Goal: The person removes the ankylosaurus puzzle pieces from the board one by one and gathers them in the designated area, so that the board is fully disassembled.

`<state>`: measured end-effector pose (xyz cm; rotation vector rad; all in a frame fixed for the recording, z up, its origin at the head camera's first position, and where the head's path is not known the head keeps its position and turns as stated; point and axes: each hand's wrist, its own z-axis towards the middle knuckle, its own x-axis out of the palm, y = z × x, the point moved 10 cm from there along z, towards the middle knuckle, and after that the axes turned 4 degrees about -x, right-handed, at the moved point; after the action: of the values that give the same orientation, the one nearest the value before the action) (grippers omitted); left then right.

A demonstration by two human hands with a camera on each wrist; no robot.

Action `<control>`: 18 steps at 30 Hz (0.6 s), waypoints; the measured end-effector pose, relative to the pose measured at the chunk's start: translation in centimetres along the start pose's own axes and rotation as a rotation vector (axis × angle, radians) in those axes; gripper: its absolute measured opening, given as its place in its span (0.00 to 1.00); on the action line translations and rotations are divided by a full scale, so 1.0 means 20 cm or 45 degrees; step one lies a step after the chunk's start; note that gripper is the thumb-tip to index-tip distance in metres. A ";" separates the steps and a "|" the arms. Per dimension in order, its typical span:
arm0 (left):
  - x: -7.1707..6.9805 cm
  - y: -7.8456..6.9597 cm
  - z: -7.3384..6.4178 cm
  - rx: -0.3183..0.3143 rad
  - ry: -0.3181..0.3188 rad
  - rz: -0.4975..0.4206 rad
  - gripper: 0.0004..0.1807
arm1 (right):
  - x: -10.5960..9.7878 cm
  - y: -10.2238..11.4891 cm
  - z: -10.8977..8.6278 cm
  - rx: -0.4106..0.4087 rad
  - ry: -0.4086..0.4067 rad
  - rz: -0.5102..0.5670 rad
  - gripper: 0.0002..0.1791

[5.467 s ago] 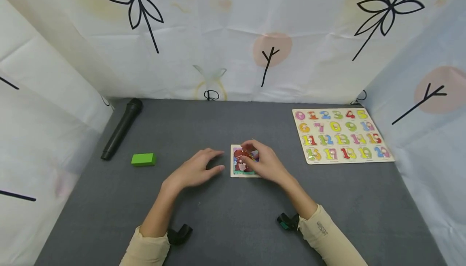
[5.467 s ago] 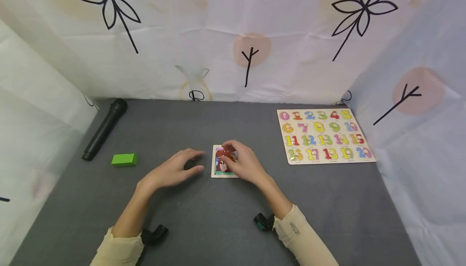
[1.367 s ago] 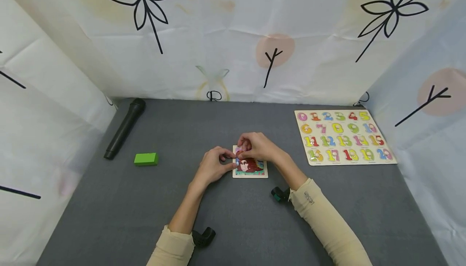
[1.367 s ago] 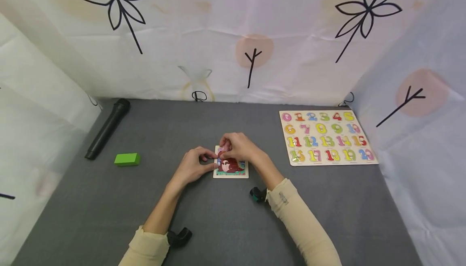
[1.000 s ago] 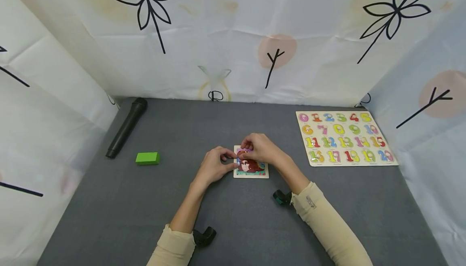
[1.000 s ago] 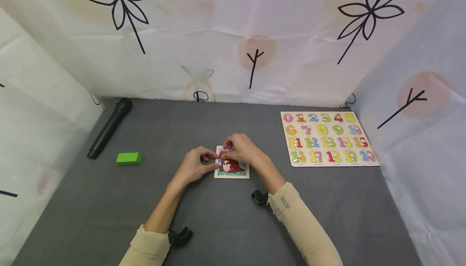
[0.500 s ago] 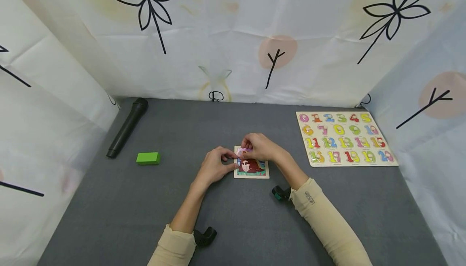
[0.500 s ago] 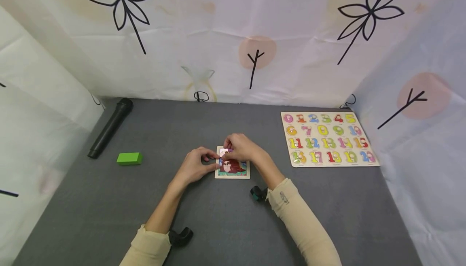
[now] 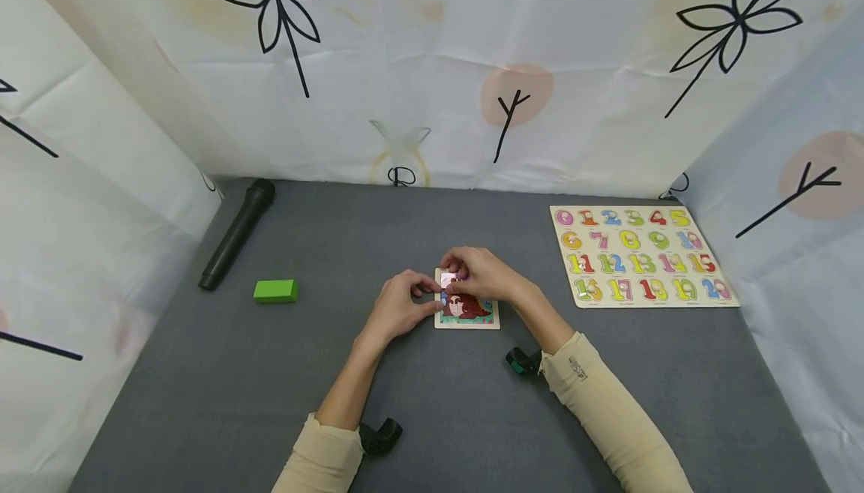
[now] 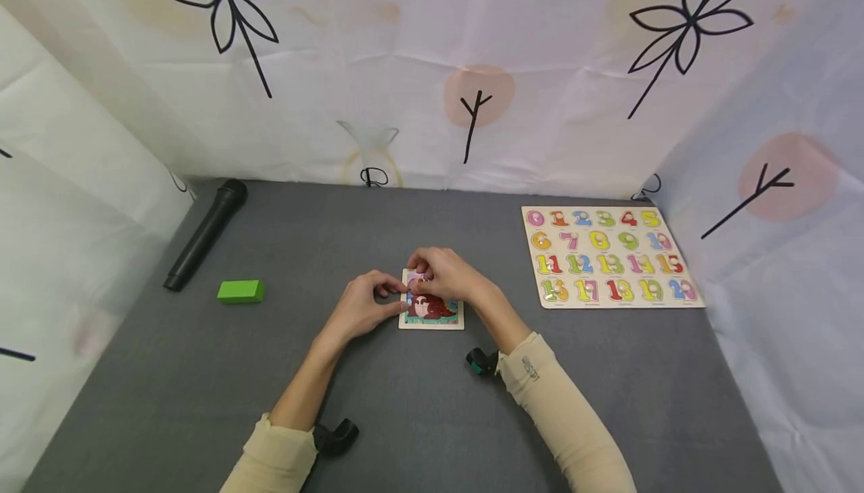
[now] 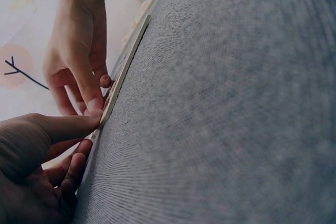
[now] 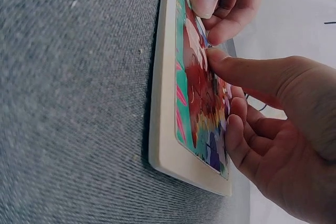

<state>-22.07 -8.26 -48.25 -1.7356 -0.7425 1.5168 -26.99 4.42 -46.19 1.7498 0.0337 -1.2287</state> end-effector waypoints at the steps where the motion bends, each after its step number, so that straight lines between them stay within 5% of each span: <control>1: 0.00 0.00 0.00 -0.001 0.000 0.001 0.10 | 0.00 0.00 0.00 -0.002 0.001 -0.001 0.16; 12: 0.01 0.02 0.00 -0.016 0.017 0.003 0.08 | 0.00 0.02 0.00 0.018 0.036 -0.049 0.14; 18: 0.01 0.02 0.00 -0.017 0.020 0.015 0.08 | -0.01 -0.02 -0.02 -0.027 -0.029 0.094 0.12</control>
<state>-22.00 -8.32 -48.73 -1.7624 -0.7370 1.5077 -26.96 5.09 -46.33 1.7039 -0.0304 -1.1903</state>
